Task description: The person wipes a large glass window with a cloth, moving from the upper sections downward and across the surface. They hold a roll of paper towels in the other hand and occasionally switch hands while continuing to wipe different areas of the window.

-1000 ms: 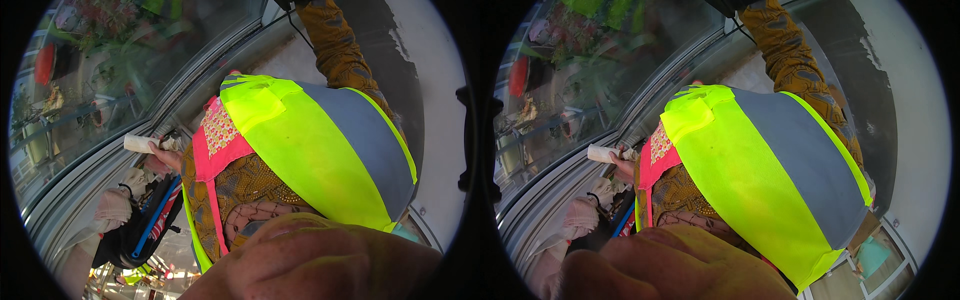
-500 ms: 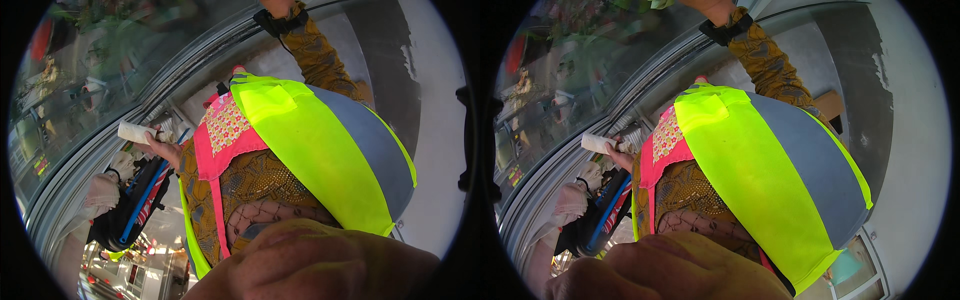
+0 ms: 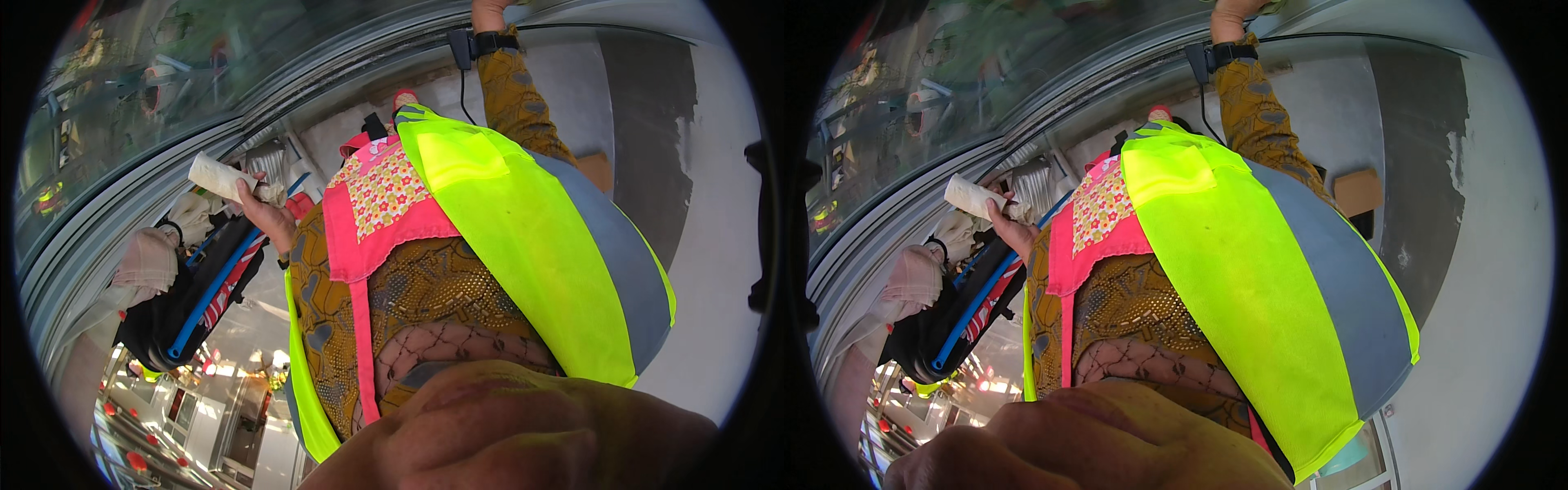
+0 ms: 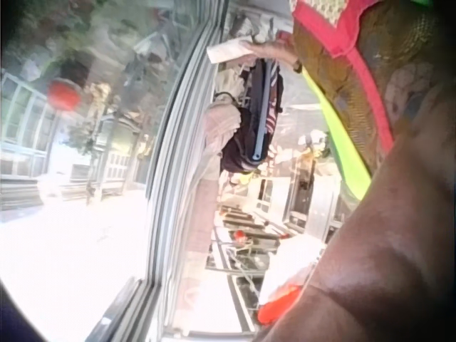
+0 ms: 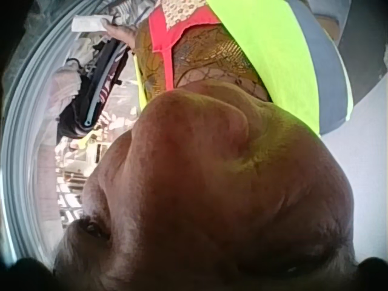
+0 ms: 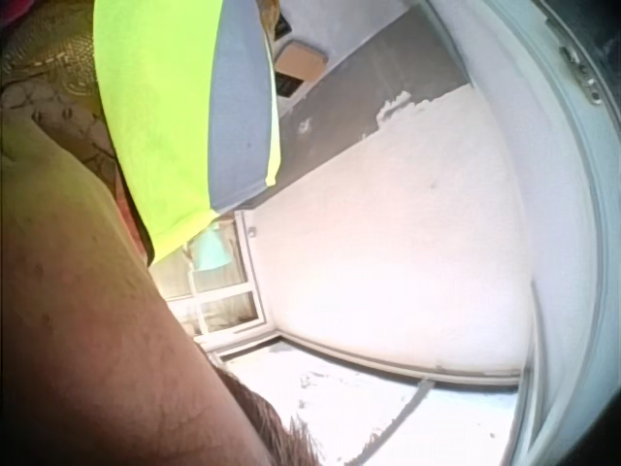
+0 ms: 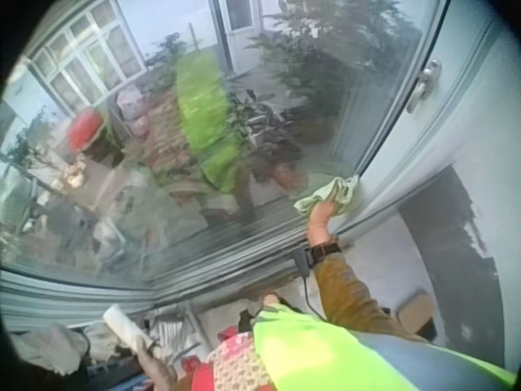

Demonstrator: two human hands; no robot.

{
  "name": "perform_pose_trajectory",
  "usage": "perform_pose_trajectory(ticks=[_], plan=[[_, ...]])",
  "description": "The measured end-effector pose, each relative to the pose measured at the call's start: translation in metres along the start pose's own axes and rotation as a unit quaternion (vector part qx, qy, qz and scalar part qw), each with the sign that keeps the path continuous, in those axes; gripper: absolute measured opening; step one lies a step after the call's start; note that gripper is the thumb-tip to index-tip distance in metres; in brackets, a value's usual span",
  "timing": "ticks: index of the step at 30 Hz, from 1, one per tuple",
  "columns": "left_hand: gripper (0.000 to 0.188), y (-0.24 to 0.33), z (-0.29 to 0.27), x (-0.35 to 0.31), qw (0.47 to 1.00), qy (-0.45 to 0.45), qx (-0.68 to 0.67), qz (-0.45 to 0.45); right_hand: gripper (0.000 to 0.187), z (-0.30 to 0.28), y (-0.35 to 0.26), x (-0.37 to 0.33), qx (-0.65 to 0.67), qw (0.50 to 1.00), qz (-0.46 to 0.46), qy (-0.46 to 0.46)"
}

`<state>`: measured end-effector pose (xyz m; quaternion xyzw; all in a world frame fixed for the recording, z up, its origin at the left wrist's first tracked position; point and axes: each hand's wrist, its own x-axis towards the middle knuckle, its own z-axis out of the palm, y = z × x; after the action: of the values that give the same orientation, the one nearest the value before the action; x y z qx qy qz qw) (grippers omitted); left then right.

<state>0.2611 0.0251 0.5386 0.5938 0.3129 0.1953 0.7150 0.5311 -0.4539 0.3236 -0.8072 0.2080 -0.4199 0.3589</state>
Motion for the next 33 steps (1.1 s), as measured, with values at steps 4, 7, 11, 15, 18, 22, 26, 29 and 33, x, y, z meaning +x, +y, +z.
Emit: perform_pose_trajectory(ticks=[4,7,11,15,18,22,26,29,33], plan=[[0.044,0.000,-0.013,-0.011,0.997,0.067,-0.012,-0.032,0.042,-0.003,0.007,0.005,-0.018,1.000,0.009,-0.021],[0.042,-0.003,-0.022,-0.019,0.998,0.042,-0.050,-0.018,0.041,-0.003,0.018,0.010,-0.028,0.999,0.016,-0.040],[0.039,-0.003,-0.035,-0.031,0.992,0.121,-0.025,-0.026,0.039,0.002,0.033,0.017,-0.035,0.997,0.029,-0.059],[0.041,-0.005,-0.047,-0.049,0.990,0.140,-0.024,-0.014,0.038,0.014,0.036,0.026,-0.029,0.996,0.037,-0.072],[0.046,-0.009,-0.053,-0.062,0.985,0.173,-0.013,-0.015,0.037,0.028,0.027,0.026,-0.022,0.996,0.035,-0.084],[0.052,-0.014,-0.057,-0.071,0.981,0.189,-0.030,-0.020,0.036,0.052,0.001,0.011,-0.002,0.995,0.012,-0.098],[0.053,-0.016,-0.058,-0.070,0.979,0.201,-0.040,-0.017,0.034,0.075,-0.044,-0.025,0.027,0.992,-0.005,-0.126],[0.052,-0.015,-0.054,-0.073,0.977,0.206,-0.045,-0.011,0.033,0.087,-0.085,-0.051,0.053,0.987,-0.030,-0.148],[0.049,-0.009,-0.048,-0.086,0.969,0.241,-0.056,-0.001,0.032,0.104,-0.148,-0.088,0.098,0.975,-0.061,-0.189]])
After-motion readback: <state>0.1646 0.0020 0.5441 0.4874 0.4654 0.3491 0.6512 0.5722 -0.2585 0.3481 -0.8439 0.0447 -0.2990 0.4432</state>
